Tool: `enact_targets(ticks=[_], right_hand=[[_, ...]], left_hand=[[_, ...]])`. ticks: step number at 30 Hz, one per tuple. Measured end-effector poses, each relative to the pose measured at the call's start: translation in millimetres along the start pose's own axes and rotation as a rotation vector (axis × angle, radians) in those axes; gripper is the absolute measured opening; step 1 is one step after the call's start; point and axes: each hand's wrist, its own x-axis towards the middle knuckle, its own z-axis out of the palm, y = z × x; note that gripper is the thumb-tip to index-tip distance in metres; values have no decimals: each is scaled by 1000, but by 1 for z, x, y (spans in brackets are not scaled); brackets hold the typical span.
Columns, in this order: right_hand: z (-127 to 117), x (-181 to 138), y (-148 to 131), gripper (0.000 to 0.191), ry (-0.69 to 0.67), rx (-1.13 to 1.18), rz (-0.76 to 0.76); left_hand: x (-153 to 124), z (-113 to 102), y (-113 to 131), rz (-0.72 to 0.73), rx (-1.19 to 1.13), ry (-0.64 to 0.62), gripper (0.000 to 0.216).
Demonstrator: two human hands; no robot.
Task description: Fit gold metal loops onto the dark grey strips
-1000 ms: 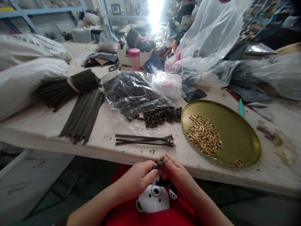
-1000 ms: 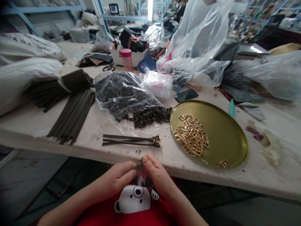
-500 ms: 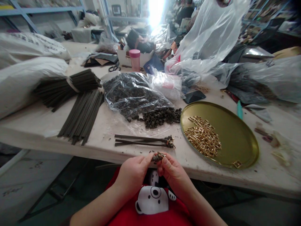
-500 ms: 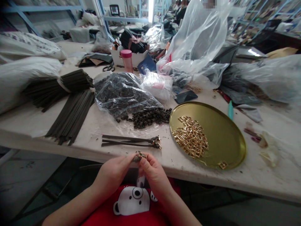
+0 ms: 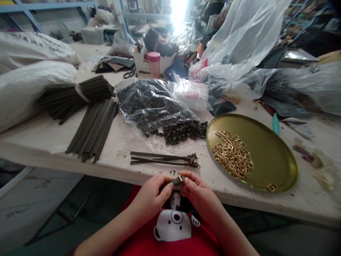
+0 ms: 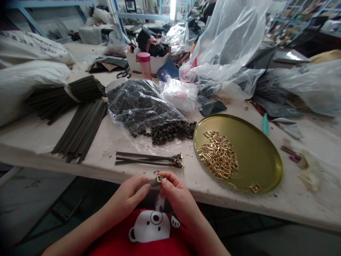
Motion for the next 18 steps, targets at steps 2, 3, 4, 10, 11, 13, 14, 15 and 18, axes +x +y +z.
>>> enact_targets(ticks=[2, 3, 4, 10, 11, 13, 14, 15, 18], right_hand=[[-2, 1, 0, 28, -4, -14, 0], [-3, 1, 0, 28, -4, -13, 4], [-3, 2, 0, 28, -4, -12, 11], [-8, -2, -4, 21, -70, -145, 78], [-9, -4, -5, 20, -84, -178, 90], [-7, -8, -8, 19, -103, -240, 109], [-6, -10, -10, 19, -111, -276, 110], [-4, -12, -13, 20, -118, -318, 103], [5, -16, -20, 24, -160, -453, 52]], left_hand=[[1, -2, 2, -69, -121, -51, 19], [2, -2, 2, -101, -159, -62, 18], [2, -2, 1, -128, -182, -63, 17], [-1, 1, -6, -236, -294, -124, 11], [-2, 1, -6, -264, -335, -169, 11], [-6, 0, -6, -301, -393, -241, 13], [-7, -1, -5, -303, -398, -261, 15], [-9, -2, -4, -292, -388, -269, 15], [-12, -2, -2, -243, -326, -266, 17]])
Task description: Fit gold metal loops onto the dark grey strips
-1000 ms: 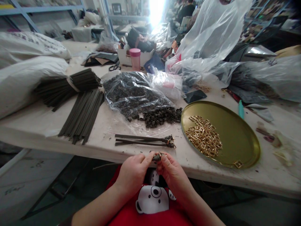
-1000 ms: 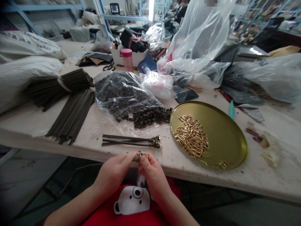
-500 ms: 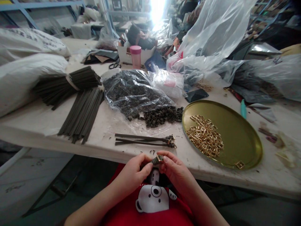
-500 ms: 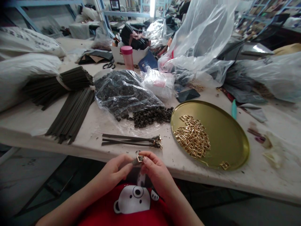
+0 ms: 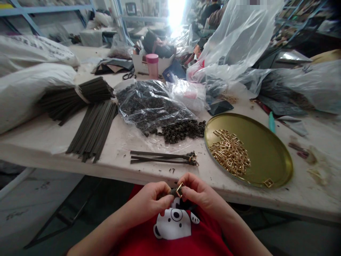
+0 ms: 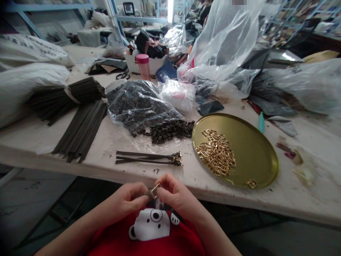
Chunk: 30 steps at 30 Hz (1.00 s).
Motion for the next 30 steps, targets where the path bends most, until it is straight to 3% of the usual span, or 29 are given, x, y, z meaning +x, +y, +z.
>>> enact_targets(ticks=[5, 10, 16, 21, 30], right_hand=[[8, 2, -4, 28, 59, -100, -83], [11, 3, 13, 24, 93, 114, -69], [10, 5, 19, 19, 117, 293, -97], [10, 9, 15, 21, 138, 358, -38], [9, 12, 5, 22, -18, 505, 135]], left_hand=[[1, 3, -5, 58, -61, 35, 17], [4, 3, -2, 116, 28, 138, 20], [10, 3, -3, 72, -55, -15, 29], [15, 1, -6, 60, -15, -42, 32], [16, -1, -5, 18, -78, -120, 37]])
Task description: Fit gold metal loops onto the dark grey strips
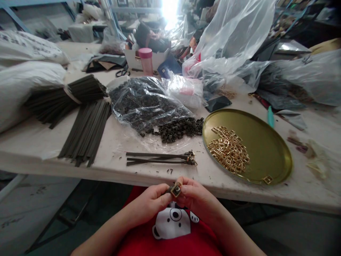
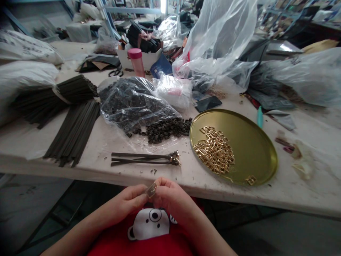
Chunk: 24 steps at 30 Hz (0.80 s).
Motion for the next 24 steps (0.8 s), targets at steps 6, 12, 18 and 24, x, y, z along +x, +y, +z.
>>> enact_targets(ticks=[6, 12, 18, 24], right_hand=[[-3, -2, 3, 17, -117, 107, 32], [-2, -5, 5, 18, -101, 92, 19], [5, -9, 8, 24, -23, 30, -44], [-2, -16, 8, 19, 64, -231, -204]], left_hand=[[-2, 0, -6, -24, -108, -29, 44], [-7, 0, -1, 49, -3, -8, 38], [-13, 5, 8, 133, 188, 90, 31], [-18, 3, 3, 33, -33, -20, 40]])
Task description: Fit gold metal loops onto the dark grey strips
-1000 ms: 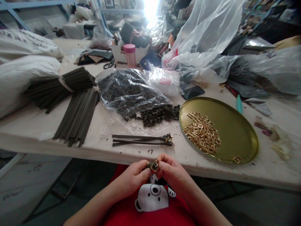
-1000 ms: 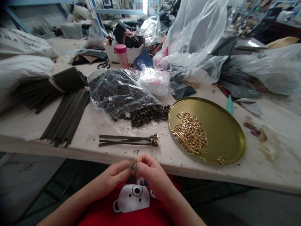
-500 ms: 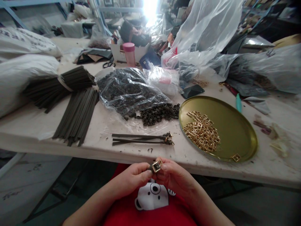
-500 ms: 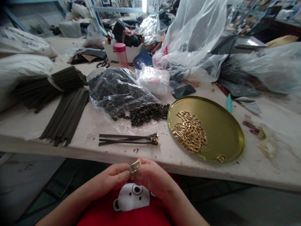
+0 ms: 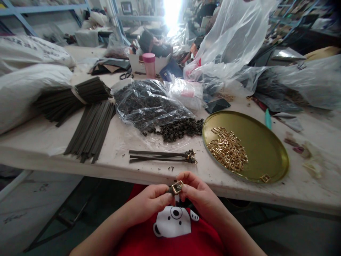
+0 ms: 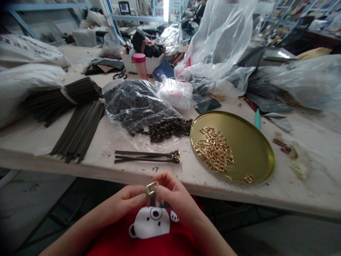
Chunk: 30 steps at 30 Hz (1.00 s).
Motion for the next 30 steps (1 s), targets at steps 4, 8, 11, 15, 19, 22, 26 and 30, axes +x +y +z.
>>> enact_targets(ticks=[4, 8, 11, 15, 19, 22, 26, 30], right_hand=[[-6, -5, -9, 20, -54, -272, -18], [-10, -9, -14, 17, -149, -506, -32], [-14, -13, -12, 14, -191, -709, -67], [-16, -18, -5, 15, -235, -1095, -191], [-15, -21, 6, 12, -238, -1366, -366], [-14, -20, 17, 11, -205, -1468, -512], [-16, -20, 30, 11, -174, -1517, -570], [-18, -25, 37, 18, -224, -1482, -495]], left_hand=[[-4, -5, -4, -119, -192, -153, 43], [-6, -9, -6, -146, -324, -280, 39], [-6, -9, -8, -183, -287, -312, 39], [-7, -8, -16, -245, -190, -297, 38], [-8, -5, -22, -240, -8, -220, 37], [-9, -3, -23, -177, 180, -145, 34], [-11, -2, -29, -166, 232, -138, 34], [-14, 1, -39, -175, 164, -173, 33]])
